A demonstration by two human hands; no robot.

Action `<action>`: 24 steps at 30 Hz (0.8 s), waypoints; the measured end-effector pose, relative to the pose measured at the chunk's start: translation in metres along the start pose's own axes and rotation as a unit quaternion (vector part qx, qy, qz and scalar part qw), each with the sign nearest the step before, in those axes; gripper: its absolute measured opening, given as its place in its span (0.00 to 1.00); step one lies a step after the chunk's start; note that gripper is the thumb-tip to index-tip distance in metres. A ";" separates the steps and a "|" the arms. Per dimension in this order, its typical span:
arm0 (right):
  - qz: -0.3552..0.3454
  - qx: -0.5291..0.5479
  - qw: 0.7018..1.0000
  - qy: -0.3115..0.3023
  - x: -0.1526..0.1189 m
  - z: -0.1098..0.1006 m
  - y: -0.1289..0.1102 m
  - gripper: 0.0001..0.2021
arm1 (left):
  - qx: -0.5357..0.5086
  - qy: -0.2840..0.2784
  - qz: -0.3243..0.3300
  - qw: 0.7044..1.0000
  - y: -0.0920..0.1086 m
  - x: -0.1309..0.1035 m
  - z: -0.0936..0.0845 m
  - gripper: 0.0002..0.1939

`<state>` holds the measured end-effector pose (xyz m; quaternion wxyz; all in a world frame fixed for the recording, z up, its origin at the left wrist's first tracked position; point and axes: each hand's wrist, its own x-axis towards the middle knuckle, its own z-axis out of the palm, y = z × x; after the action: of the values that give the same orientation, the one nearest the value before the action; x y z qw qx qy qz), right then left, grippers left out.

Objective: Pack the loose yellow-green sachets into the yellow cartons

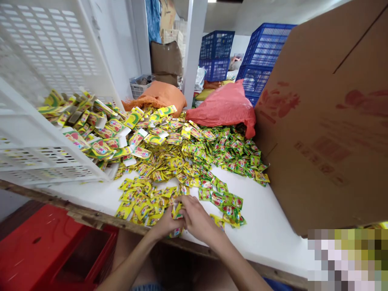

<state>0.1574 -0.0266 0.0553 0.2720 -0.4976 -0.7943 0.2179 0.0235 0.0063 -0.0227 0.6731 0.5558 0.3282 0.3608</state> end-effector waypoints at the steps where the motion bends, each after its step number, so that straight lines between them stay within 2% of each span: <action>1: 0.020 0.012 0.999 0.031 0.000 0.004 0.002 0.16 | -0.010 -0.004 0.002 1.000 0.002 0.000 0.000 0.09; 3: 0.057 0.016 0.993 0.101 -0.001 0.012 0.007 0.16 | -0.034 -0.015 0.001 0.999 0.007 0.000 0.002 0.11; 5: 0.072 0.001 0.985 0.155 -0.003 0.020 0.010 0.10 | -0.042 -0.025 0.001 0.999 0.011 0.000 0.003 0.11; 7: 0.053 -0.019 0.985 0.162 -0.006 0.024 0.010 0.03 | -0.025 -0.024 0.012 0.999 0.014 -0.001 0.003 0.09; 10: 0.014 -0.042 0.992 0.119 -0.012 0.026 0.007 0.06 | -0.006 0.005 0.017 1.000 0.015 -0.003 0.001 0.11; 13: 0.025 -0.054 0.993 0.103 -0.021 0.026 0.008 0.07 | -0.010 0.024 0.021 0.999 0.012 -0.005 0.000 0.20; 15: 0.058 -0.057 0.986 0.146 -0.029 0.028 0.014 0.10 | -0.022 0.044 0.039 0.998 0.009 -0.006 0.002 0.22; 17: 0.095 -0.047 0.971 0.213 -0.037 0.034 0.022 0.10 | -0.034 0.070 0.057 0.995 0.005 -0.008 0.004 0.21; 20: 0.145 0.051 0.950 0.272 -0.045 0.050 0.032 0.12 | -0.048 0.080 0.071 0.993 0.001 -0.011 0.007 0.20; 22: 0.170 0.147 0.937 0.268 -0.046 0.060 0.035 0.12 | -0.040 0.077 0.080 0.993 0.000 -0.013 0.006 0.20; 24: 0.162 0.206 0.933 0.246 -0.044 0.066 0.035 0.12 | 0.009 0.075 0.083 0.994 0.001 -0.014 0.001 0.15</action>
<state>0.1531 -0.0573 -0.0257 0.5161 -0.5907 -0.5489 0.2889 0.0170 -0.0065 -0.0211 0.6088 0.5590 0.3336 0.4533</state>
